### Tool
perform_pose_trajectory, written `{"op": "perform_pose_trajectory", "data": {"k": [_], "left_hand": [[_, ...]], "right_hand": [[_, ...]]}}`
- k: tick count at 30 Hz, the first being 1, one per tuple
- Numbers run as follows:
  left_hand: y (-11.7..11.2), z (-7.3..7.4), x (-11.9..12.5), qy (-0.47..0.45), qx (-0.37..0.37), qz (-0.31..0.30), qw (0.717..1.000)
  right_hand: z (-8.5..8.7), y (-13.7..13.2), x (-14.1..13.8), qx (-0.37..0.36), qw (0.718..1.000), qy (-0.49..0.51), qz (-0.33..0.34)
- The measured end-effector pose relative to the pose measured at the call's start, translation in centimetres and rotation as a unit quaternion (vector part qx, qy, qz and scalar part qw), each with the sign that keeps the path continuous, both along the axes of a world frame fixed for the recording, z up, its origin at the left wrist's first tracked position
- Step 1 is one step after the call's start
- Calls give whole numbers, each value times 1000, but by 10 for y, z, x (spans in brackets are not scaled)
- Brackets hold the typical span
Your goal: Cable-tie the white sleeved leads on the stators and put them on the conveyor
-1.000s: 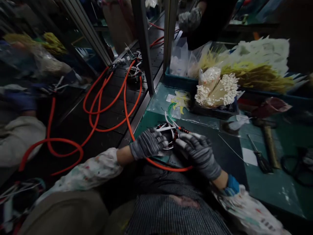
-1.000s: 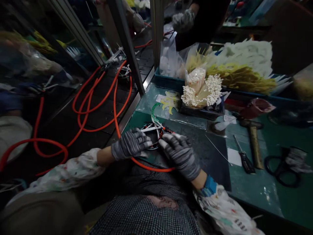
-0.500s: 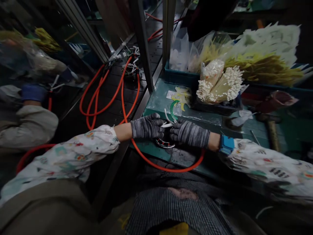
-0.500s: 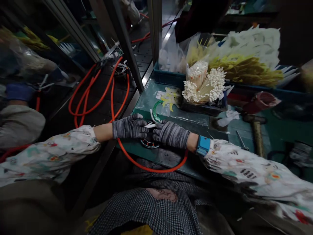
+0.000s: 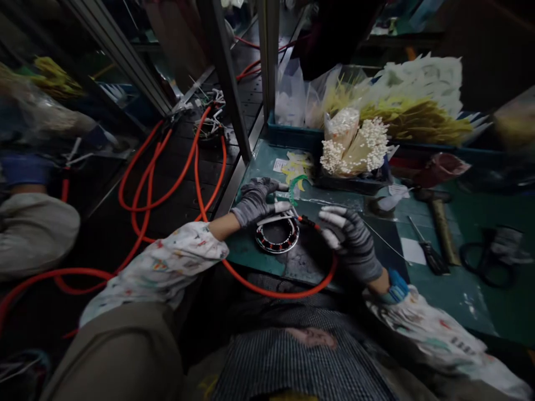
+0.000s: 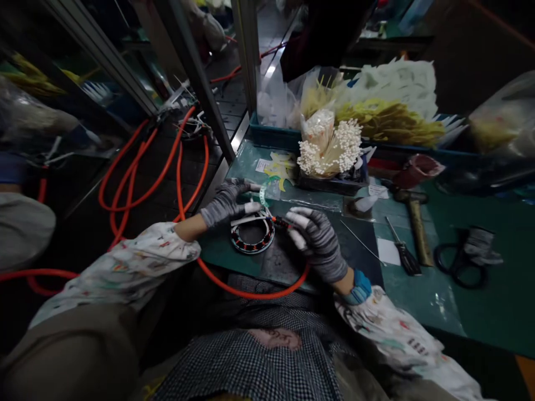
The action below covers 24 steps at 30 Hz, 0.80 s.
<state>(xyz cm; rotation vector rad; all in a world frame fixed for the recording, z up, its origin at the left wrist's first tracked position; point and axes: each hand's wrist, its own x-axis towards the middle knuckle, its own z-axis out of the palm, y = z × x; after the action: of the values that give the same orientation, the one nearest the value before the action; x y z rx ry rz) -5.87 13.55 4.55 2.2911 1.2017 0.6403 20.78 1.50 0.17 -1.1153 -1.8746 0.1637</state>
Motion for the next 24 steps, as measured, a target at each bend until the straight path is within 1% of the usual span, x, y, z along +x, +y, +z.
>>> {"op": "perform_pose_trajectory", "data": {"k": [2,3,4,6,7,8,9,11,12,14,16,18,21,22,24], "left_hand": [[-5,1,17,-32,-14,-17,999],[-10,1,25,-51,-24,-42,998],[-16,-1,32,-68,-34,-75,994],[-29,-7,41,-78,-37,-140,986],[-35,-11,42,-66,-21,-160,985],[-40,-17,42,-45,8,-165,985],[-44,-22,41,-22,44,-155,987],[-49,-32,35,15,113,-133,984],[-49,-35,32,25,141,-134,980],[-48,-39,28,37,183,-169,968],[-46,-40,27,47,201,-222,953],[-45,-38,27,39,187,-250,949],[-43,-29,25,-34,117,-236,964],[-43,-26,24,-57,96,-239,965],[-43,-19,22,-64,68,-265,960]], "right_hand": [[10,-6,-3,-61,995,67,-52],[13,-8,-6,-104,987,104,-66],[16,-8,-9,-153,975,146,-73],[17,-9,-17,-249,939,229,-67],[18,-9,-21,-285,920,263,-57],[19,-10,-25,-307,905,291,-47],[20,-11,-27,-317,895,313,-39],[23,-14,-28,-322,886,334,-20],[24,-17,-28,-322,885,335,-6],[27,-22,-26,-328,887,325,23],[27,-27,-23,-311,898,308,41],[26,-32,-22,-277,916,283,59],[22,-36,-21,-245,931,259,81],[20,-37,-21,-238,934,254,81],[17,-38,-21,-219,946,230,72]]}}
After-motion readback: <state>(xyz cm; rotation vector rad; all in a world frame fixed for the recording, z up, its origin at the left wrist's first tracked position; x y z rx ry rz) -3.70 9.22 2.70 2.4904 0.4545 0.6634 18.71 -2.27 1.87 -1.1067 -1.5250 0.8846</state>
